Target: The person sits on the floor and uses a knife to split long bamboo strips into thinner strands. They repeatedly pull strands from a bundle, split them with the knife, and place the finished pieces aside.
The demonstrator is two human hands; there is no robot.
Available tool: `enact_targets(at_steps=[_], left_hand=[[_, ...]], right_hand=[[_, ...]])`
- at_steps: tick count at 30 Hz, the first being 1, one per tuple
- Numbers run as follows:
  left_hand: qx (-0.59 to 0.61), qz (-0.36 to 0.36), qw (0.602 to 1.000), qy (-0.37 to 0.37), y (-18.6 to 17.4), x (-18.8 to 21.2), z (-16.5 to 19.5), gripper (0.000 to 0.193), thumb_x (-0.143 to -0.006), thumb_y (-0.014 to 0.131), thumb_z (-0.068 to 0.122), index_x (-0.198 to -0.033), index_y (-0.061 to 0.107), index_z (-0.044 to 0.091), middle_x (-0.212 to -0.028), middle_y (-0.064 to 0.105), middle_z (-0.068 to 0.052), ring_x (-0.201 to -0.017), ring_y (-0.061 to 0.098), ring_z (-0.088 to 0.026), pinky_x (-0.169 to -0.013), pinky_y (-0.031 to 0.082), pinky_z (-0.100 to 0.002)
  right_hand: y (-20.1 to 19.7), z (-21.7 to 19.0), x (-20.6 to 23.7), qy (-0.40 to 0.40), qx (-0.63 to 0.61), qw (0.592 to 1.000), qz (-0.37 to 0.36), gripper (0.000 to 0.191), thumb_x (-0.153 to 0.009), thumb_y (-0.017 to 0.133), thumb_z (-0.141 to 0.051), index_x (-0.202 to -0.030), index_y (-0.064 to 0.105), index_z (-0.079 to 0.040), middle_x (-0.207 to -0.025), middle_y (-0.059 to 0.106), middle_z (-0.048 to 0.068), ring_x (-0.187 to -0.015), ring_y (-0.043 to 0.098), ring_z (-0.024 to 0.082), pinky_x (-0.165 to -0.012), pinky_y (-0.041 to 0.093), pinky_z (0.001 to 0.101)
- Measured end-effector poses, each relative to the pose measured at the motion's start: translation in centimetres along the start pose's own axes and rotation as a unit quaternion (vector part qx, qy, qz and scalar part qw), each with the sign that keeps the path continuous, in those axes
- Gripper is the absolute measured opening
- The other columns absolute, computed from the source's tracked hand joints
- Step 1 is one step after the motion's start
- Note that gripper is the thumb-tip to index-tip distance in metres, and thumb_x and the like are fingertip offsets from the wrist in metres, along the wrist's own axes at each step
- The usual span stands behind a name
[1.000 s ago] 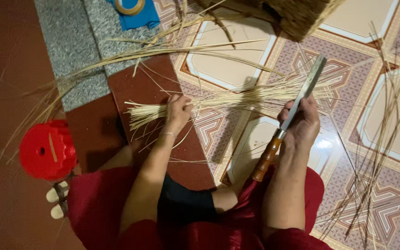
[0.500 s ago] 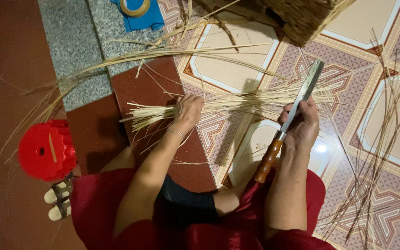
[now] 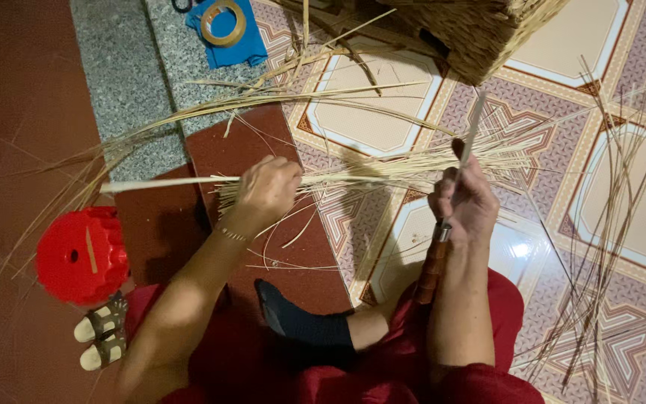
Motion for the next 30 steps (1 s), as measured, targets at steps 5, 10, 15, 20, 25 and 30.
enact_targets(at_steps=[5,10,15,20,25,30], left_hand=[[0.031,0.120,0.992,0.000,-4.7,5.3,-1.3,0.016,-0.095,0.063,0.018,-0.090,0.075,0.008,-0.090,0.074,-0.011,-0.086,0.070,-0.029,-0.077,0.055,-0.042],[0.118,0.122,0.982,-0.079,-7.3,7.5,-3.2,0.014,-0.092,0.067,0.018,-0.092,0.076,0.008,-0.087,0.075,-0.014,-0.078,0.073,-0.033,-0.070,0.056,-0.041],[0.209,0.149,0.963,-0.082,-7.7,7.2,-2.7,0.012,-0.088,0.072,0.017,-0.093,0.076,0.006,-0.087,0.077,-0.012,-0.076,0.076,-0.024,-0.068,0.058,-0.034],[0.257,0.123,0.955,-0.087,-5.5,6.3,-1.5,0.014,-0.088,0.074,0.017,-0.095,0.076,0.004,-0.088,0.078,-0.010,-0.077,0.075,-0.019,-0.069,0.058,-0.033],[0.312,0.119,0.941,-0.053,-3.2,5.8,0.3,0.016,-0.091,0.072,0.016,-0.100,0.075,0.003,-0.088,0.078,-0.010,-0.078,0.074,-0.017,-0.071,0.058,-0.031],[0.308,0.086,0.948,-0.010,-3.2,5.9,0.1,0.019,-0.093,0.070,0.014,-0.107,0.075,0.002,-0.091,0.077,-0.008,-0.081,0.072,-0.013,-0.073,0.056,-0.029]], right_hand=[[1.5,-1.8,1.0,-0.031,-0.077,0.995,-0.056,0.040,-0.105,0.055,-0.012,-0.144,0.052,-0.001,-0.072,0.066,0.011,-0.046,0.056,0.017,-0.037,0.043,0.0274],[4.9,0.5,1.6,0.021,-0.010,0.995,-0.095,0.043,-0.103,0.060,-0.011,-0.143,0.052,0.001,-0.065,0.063,0.008,-0.042,0.055,0.014,-0.035,0.043,0.0245],[5.3,7.3,1.2,0.129,0.264,0.956,0.012,0.042,-0.097,0.063,-0.012,-0.131,0.048,0.009,-0.062,0.063,0.010,-0.042,0.056,0.017,-0.036,0.047,0.0284],[6.5,11.3,1.7,0.191,0.234,0.953,-0.001,0.056,-0.093,0.060,-0.011,-0.146,0.042,-0.004,-0.067,0.069,0.013,-0.045,0.062,0.017,-0.041,0.052,0.0293],[6.3,12.8,2.7,0.220,0.227,0.949,-0.011,0.056,-0.096,0.063,-0.012,-0.147,0.043,-0.007,-0.070,0.070,0.014,-0.046,0.062,0.017,-0.041,0.050,0.0285],[4.2,11.2,1.5,0.211,0.232,0.949,0.032,0.048,-0.095,0.064,-0.014,-0.142,0.051,-0.008,-0.070,0.070,0.012,-0.047,0.063,0.017,-0.041,0.052,0.0306]])
Point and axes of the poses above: each hand's wrist, its own x-axis away from the middle knuckle, its own y-axis out of the palm, z = x × y, the point moved 9 cm from there along -x, towards the middle knuckle
